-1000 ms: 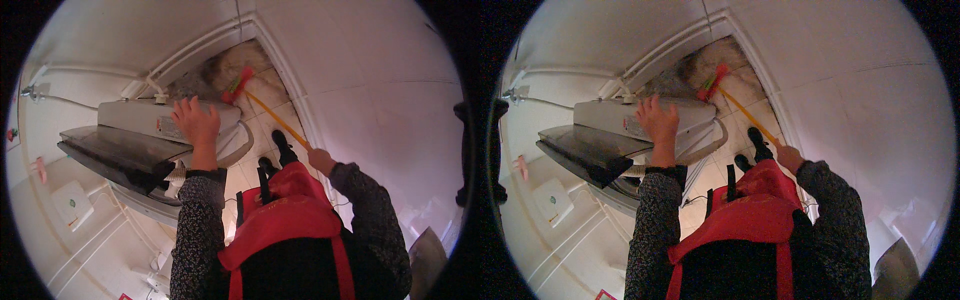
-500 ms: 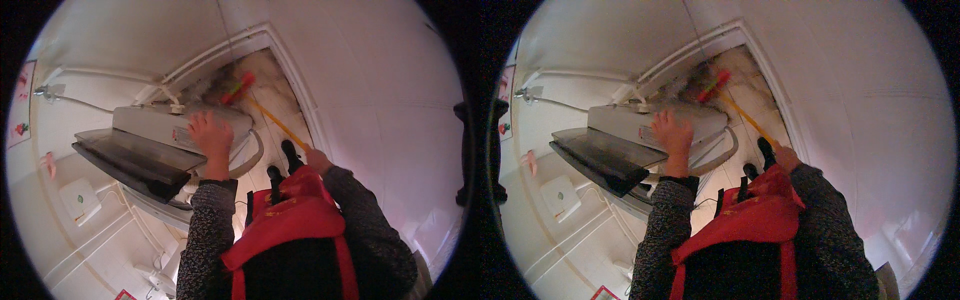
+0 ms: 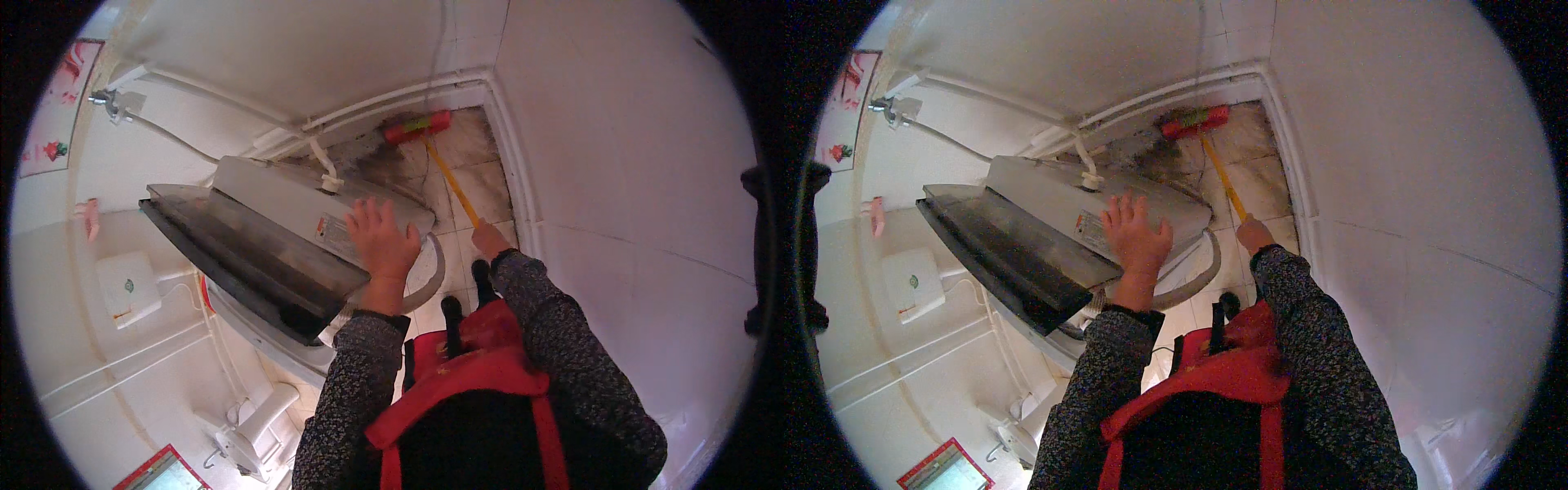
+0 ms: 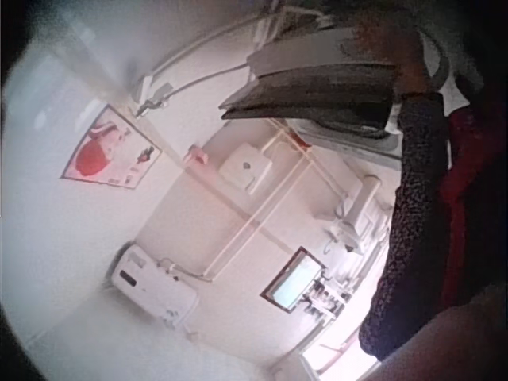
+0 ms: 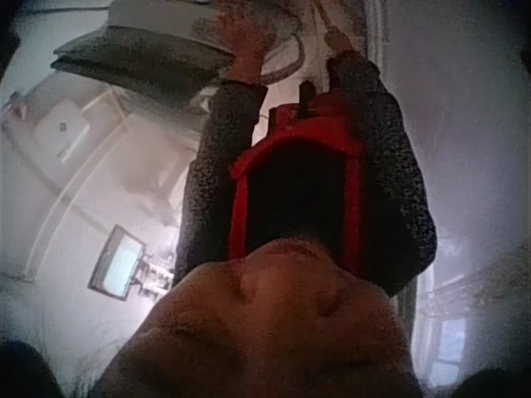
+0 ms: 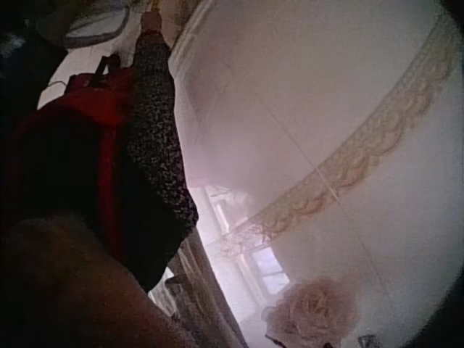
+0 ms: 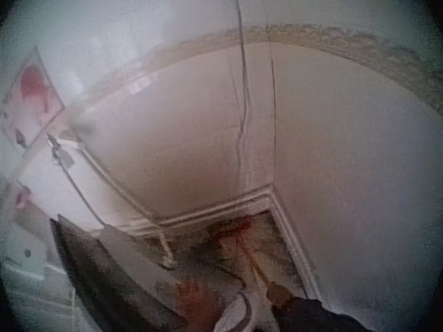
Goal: The person sweeps the tiled floor around a top-loading washing machine using a broom. They repeatedly sweep the same area near the machine and along the wall, then briefly handle a shower head before returning to sweeping.
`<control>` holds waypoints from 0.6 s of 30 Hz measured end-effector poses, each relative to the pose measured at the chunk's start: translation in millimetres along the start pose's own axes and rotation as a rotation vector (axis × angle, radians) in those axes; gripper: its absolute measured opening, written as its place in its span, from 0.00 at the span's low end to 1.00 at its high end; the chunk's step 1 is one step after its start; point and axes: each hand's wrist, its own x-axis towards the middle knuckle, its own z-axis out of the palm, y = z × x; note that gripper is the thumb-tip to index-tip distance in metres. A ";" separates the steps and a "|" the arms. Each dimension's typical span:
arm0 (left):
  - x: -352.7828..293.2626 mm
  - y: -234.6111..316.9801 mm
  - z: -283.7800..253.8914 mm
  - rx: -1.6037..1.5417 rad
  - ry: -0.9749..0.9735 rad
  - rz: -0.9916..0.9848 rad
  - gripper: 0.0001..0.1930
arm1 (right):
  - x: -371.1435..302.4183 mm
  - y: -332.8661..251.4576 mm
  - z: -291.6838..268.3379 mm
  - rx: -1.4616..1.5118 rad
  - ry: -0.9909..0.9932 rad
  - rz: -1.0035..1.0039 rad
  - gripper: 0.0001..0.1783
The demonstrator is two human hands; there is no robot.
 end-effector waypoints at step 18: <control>-3.6 1.3 -2.4 -0.056 -0.012 -0.043 0.24 | -44.3 -11.7 -27.0 0.204 -0.119 0.155 0.15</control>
